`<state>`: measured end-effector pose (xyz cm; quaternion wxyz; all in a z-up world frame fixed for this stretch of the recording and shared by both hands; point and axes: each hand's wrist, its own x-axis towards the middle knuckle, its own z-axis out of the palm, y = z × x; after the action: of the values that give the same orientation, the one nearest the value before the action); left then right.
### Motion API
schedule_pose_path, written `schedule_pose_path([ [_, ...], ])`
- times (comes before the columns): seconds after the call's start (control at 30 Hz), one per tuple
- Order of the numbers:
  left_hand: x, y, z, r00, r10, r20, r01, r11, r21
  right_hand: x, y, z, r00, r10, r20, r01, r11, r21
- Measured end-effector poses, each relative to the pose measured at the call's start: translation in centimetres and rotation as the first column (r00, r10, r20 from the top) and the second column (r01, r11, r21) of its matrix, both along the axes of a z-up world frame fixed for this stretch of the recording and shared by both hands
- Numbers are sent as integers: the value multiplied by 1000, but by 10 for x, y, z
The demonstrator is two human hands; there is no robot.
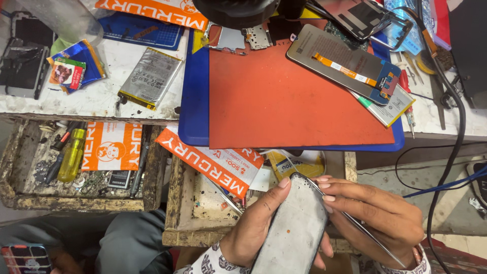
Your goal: The person cleans the interior of a mobile phone frame and scrapes away residue from its edges using a thin metal tool.
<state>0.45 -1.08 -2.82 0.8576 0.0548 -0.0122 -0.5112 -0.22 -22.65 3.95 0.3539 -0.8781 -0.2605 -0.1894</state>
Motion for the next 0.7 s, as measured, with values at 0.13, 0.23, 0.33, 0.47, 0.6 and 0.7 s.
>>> schedule_pose_path([
  [0.13, 2, 0, 6, 994, 12, 109, -21, 996, 83, 3, 1, 3, 999, 49, -12, -49, 999, 1],
  [0.23, -1, 2, 9, 986, 21, 163, -46, 987, 152, 3, 1, 4, 999, 51, 6, -51, 998, -31],
  [0.33, -2, 1, 10, 992, 20, 126, -40, 986, 164, 3, 5, 2, 1000, 9, 26, -9, 1000, -17],
  [0.47, -3, 0, 10, 985, -7, 172, -32, 975, 219, 3, 6, 7, 1000, 12, 5, -11, 998, -54],
  [0.6, -4, 0, 10, 968, 5, 253, -70, 965, 251, 4, 7, 15, 999, 27, -33, -29, 996, -88],
  [0.7, -2, -1, 9, 984, 14, 176, -48, 981, 188, 4, 10, 12, 1000, 2, -11, -3, 998, -60],
])
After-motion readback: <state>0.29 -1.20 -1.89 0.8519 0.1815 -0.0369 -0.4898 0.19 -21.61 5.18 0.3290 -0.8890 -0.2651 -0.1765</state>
